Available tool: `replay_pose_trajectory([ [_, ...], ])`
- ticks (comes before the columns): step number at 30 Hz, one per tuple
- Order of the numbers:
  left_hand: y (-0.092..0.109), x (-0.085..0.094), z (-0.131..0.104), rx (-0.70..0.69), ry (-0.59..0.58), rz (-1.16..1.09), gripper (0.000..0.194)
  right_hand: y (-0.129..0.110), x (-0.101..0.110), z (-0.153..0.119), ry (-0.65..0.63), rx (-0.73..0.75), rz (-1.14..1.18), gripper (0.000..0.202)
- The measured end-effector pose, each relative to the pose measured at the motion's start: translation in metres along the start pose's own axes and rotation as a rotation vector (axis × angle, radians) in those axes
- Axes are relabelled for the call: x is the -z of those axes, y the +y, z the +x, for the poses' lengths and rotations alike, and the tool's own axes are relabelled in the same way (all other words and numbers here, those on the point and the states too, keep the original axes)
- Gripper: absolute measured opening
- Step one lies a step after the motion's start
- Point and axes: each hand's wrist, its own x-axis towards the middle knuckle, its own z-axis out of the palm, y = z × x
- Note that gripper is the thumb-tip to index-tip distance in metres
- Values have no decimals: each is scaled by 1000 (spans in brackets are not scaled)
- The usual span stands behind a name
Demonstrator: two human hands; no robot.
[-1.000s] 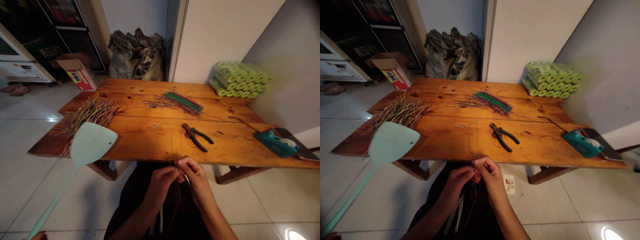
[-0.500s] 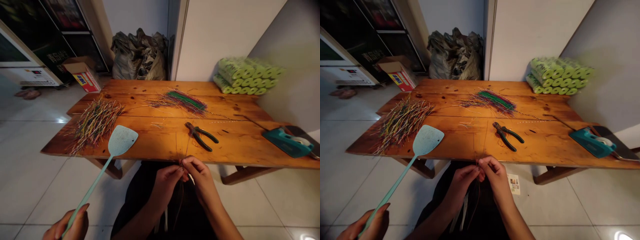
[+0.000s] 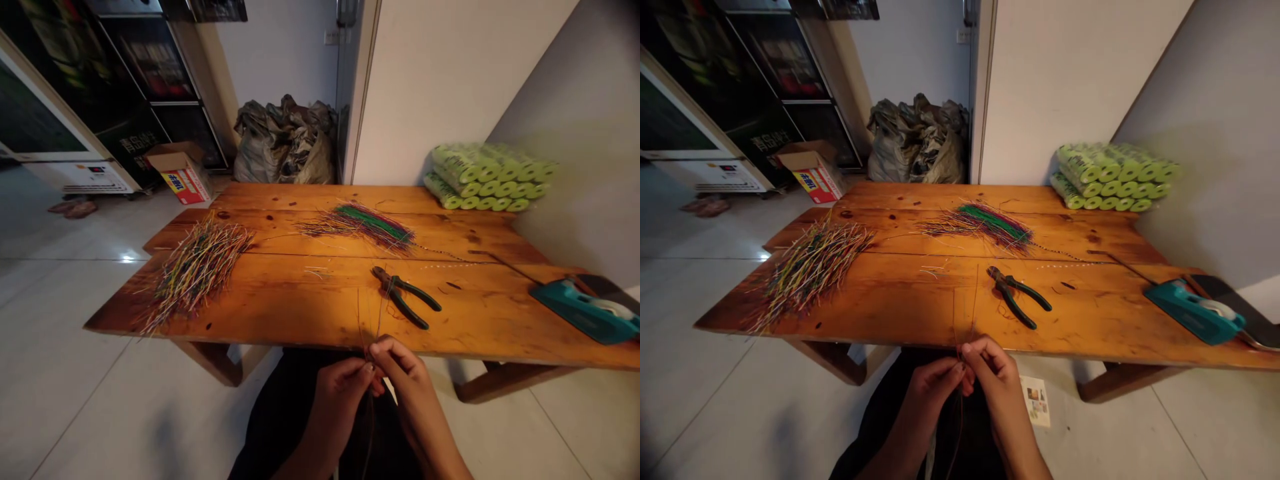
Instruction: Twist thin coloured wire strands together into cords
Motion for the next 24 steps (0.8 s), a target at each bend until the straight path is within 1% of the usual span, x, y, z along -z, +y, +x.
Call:
replay_pose_trajectory([
  [9,-3,2,-2,-3,38,-2,29,-2,-2,1,9,17,2,20],
  [14,-2,1,-3,-2,75,-43,26,-5,-6,-1,32,37,10,19],
  [24,-4,2,-6,-13,85,-50,26,-6,-9,-2,71,53,-60,15],
])
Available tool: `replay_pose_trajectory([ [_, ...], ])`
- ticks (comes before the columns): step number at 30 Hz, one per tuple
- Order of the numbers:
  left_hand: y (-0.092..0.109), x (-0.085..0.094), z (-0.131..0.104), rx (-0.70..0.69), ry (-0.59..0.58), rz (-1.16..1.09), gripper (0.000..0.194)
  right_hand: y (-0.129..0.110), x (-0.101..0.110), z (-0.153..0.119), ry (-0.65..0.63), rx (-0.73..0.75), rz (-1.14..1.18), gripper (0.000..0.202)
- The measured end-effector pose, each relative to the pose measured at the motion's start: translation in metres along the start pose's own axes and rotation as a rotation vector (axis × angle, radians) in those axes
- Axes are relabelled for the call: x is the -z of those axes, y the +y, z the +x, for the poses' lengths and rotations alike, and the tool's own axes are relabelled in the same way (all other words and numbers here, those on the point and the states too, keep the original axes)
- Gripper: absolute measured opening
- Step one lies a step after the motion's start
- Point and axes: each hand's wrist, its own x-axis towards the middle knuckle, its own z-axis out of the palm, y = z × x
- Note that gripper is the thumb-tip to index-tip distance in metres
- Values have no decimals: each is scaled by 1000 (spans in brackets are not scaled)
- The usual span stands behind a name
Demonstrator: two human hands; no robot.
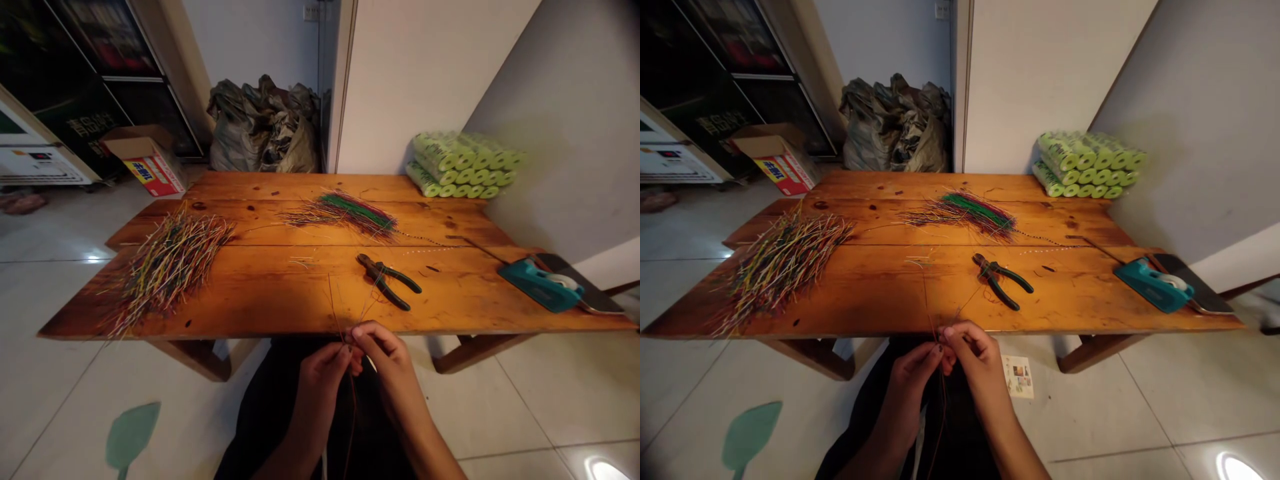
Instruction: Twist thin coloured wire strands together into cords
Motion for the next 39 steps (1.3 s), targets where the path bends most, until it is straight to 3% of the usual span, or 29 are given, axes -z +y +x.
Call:
replay_pose_trajectory([
  [12,0,1,0,-6,-3,-1,28,3,2,2,-1,9,8,16],
  [26,1,3,-2,-28,36,207,29,6,2,5,-52,-3,-62,21],
  [39,-4,3,-2,9,35,138,28,3,0,0,-59,-51,64,17],
])
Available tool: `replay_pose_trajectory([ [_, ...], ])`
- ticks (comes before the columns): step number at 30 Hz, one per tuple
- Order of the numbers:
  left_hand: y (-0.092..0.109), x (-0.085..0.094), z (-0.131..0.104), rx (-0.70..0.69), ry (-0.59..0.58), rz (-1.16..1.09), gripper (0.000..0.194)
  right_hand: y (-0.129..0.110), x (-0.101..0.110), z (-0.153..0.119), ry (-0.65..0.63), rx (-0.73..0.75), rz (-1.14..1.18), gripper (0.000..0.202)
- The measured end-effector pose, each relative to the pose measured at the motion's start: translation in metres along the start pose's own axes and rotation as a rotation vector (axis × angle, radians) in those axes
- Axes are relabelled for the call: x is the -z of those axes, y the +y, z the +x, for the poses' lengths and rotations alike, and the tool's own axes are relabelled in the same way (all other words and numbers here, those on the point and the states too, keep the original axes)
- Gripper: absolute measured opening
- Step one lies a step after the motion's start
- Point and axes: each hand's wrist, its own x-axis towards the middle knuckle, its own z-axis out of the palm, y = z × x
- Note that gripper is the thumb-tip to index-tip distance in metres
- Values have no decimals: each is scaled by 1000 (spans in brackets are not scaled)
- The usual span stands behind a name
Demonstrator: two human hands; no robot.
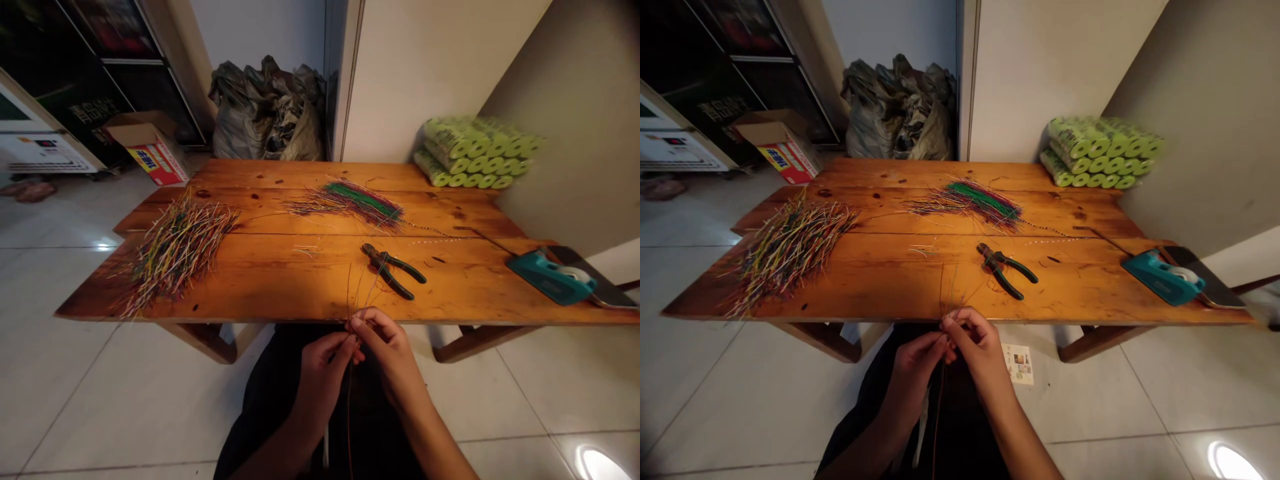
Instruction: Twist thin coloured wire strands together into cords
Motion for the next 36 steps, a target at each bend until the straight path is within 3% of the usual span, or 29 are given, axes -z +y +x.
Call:
replay_pose_trajectory([
  [5,-3,7,6,51,-64,-75,28,2,13,1,-243,-160,100,24],
  [10,-4,9,11,147,-138,-194,19,9,20,5,-286,-183,256,13],
  [14,-8,15,13,226,-225,-257,27,11,19,9,-213,-182,266,13],
  [20,-19,27,14,564,-419,-577,48,0,27,19,132,-36,418,15],
  [23,-19,26,15,696,-363,-799,47,-9,27,22,150,38,406,15],
  [27,-14,20,16,697,-210,-1019,40,-12,25,21,151,60,339,16],
  [31,-13,17,17,679,-117,-1046,37,-6,25,19,165,74,302,17],
  [36,-14,14,15,667,-103,-1042,36,0,25,18,159,76,277,14],
])
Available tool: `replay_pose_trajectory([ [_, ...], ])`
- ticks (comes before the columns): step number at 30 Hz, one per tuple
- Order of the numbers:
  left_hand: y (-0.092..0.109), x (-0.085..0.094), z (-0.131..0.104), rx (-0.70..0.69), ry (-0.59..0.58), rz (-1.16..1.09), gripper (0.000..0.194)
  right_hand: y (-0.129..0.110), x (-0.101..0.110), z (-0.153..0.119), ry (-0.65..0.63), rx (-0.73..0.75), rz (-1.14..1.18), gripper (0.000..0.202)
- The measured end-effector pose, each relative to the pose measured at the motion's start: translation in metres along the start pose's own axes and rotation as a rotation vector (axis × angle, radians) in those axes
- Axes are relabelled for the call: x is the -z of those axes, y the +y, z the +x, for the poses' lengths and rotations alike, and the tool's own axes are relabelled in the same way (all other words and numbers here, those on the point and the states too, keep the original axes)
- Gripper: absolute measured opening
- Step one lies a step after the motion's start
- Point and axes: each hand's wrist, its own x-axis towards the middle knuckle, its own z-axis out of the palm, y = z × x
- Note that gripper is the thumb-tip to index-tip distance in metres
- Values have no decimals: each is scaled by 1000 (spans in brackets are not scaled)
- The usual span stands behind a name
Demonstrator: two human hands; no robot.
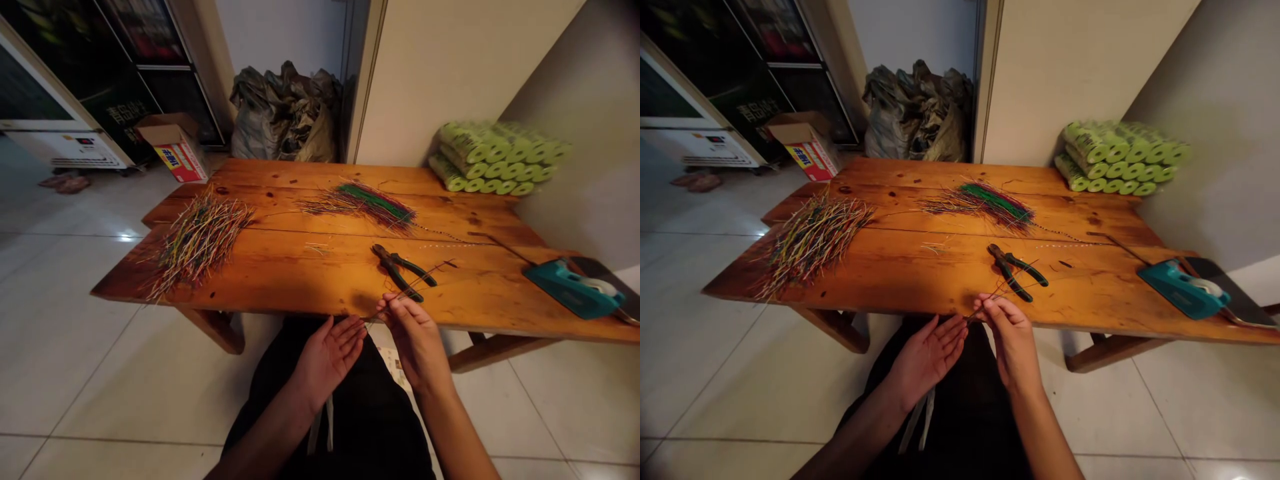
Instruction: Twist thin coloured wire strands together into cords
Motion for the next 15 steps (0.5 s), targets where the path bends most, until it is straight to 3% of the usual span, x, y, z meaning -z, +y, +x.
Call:
replay_pose_trajectory([
  [5,0,0,1,11,-33,29,37,1,1,-1,-1,31,-37,11],
  [8,4,10,1,-28,-5,185,36,-2,3,-1,5,84,-70,9],
  [12,13,27,-9,-310,136,623,34,-8,5,0,6,129,-195,8],
  [15,20,22,-22,-558,138,958,31,-11,0,-1,-55,125,-324,9],
])
